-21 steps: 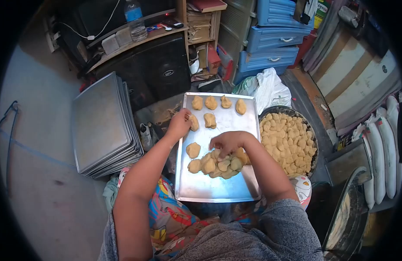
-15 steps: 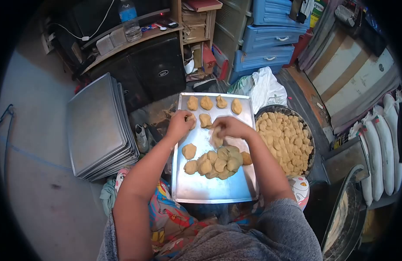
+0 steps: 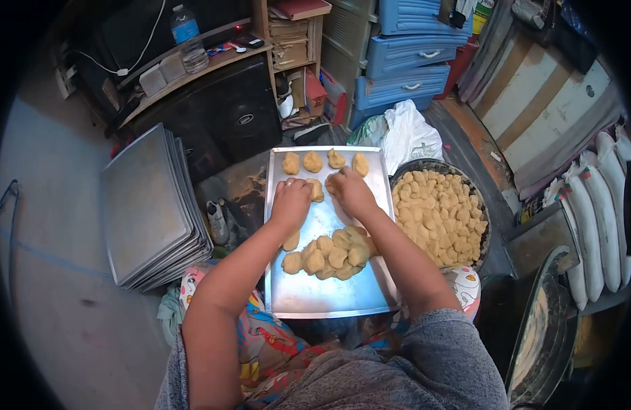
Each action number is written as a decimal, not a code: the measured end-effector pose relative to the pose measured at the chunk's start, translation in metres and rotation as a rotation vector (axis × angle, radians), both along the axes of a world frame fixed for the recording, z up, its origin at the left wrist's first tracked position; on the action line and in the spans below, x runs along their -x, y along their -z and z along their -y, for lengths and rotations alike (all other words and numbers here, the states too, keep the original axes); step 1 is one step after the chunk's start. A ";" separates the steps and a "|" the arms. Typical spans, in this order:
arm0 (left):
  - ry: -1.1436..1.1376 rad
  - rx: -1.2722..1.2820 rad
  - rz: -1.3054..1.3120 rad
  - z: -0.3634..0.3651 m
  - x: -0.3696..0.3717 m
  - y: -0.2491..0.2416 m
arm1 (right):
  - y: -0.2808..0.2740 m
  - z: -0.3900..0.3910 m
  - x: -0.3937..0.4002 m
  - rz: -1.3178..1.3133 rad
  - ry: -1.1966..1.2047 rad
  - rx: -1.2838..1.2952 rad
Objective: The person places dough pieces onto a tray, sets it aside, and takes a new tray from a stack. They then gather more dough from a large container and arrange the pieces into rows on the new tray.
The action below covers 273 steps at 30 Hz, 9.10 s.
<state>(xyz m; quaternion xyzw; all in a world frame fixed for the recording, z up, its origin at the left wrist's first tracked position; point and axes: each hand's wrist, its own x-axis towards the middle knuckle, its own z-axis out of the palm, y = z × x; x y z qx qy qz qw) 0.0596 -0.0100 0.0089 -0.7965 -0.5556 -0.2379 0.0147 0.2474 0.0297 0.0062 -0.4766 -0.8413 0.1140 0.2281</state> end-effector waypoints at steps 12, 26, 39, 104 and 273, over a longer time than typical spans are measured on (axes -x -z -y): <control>0.015 0.027 -0.086 -0.002 -0.015 -0.011 | -0.025 0.025 -0.019 0.406 -0.048 -0.116; 0.044 -0.097 -0.110 -0.009 -0.021 0.006 | -0.033 0.054 -0.020 0.461 -0.187 0.560; 0.281 0.262 -0.201 0.002 -0.023 -0.009 | -0.016 0.023 -0.061 -0.093 -0.164 0.722; 0.332 0.106 -0.125 0.032 -0.046 -0.002 | -0.025 0.034 -0.078 -0.225 0.148 0.663; 0.217 0.183 0.170 0.193 -0.092 0.011 | -0.010 0.192 -0.089 -0.078 0.275 0.526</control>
